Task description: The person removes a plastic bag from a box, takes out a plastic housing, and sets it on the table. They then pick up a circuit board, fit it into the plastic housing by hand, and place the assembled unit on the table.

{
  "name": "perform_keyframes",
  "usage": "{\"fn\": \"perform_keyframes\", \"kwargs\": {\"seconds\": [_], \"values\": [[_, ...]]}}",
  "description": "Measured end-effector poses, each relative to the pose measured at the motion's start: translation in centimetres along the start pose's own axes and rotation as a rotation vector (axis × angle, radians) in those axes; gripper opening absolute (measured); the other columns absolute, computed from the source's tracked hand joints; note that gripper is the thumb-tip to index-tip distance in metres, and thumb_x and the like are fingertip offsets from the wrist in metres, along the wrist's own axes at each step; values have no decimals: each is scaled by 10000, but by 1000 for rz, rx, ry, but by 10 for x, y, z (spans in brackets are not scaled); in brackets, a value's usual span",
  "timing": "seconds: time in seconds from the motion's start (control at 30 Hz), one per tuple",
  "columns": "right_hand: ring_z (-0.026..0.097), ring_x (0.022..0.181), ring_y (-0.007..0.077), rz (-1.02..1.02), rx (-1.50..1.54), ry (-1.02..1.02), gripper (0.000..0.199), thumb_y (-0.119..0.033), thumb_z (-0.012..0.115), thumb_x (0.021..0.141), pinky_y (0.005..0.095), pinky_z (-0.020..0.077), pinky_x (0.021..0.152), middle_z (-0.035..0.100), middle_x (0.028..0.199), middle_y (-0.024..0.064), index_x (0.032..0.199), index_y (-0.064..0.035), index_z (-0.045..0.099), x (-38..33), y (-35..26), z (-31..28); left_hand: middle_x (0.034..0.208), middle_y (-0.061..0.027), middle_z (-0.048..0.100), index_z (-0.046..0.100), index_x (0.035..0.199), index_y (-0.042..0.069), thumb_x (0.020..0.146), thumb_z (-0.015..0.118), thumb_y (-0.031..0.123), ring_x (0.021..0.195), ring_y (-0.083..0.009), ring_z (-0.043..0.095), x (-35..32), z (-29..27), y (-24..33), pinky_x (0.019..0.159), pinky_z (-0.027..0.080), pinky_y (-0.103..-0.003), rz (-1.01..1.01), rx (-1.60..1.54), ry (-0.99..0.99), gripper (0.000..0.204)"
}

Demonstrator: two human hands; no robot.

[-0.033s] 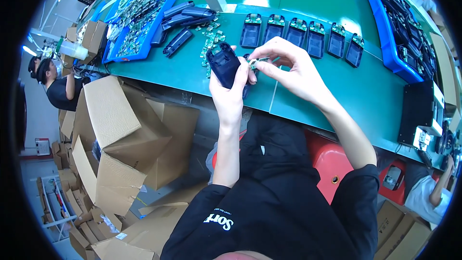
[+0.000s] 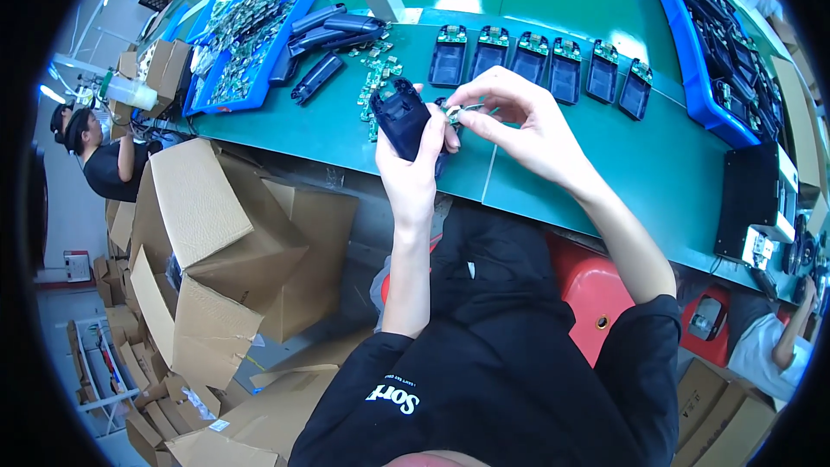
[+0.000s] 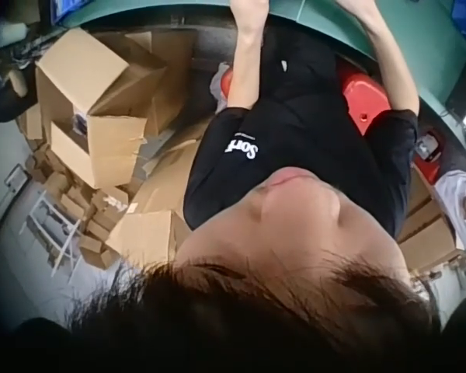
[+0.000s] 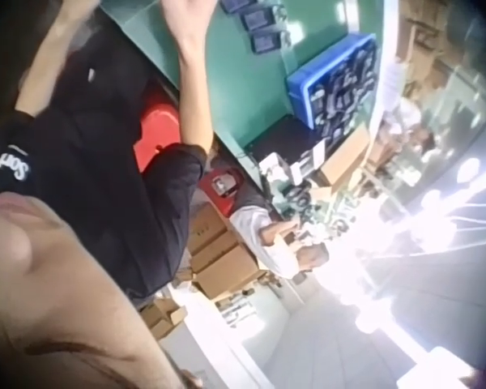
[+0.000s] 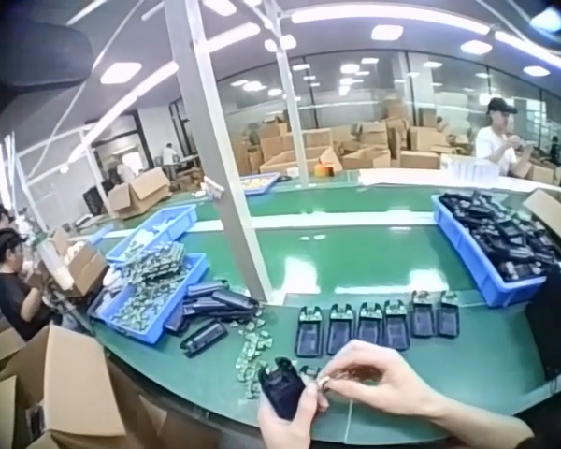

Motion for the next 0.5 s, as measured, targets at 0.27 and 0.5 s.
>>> {"fn": "perform_keyframes", "kwargs": {"seconds": [0.27,0.5], "values": [[645,878,142,-273,-245,96,205,-44,717,855,264,519,805,625,1002,74,1058,-30,701,-16,-16,2,954,-34,606,526,1177,11,987,606,101,753,-89,592,-7,3,-22,691,497,-245,-46,-122,111,226],[616,824,133,-78,-133,9,192,-56,740,836,272,513,767,616,971,58,1023,-35,706,-7,-11,-5,1016,-49,591,449,1343,11,1030,542,174,770,-101,600,-7,4,-29,683,521,-257,-162,-47,-98,365]]}}
Point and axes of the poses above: each hand's wrist, its own x-axis towards the middle knuckle, its own z-axis out of the palm, y = z × x, the point moved 6 cm from there along x, towards the middle knuckle
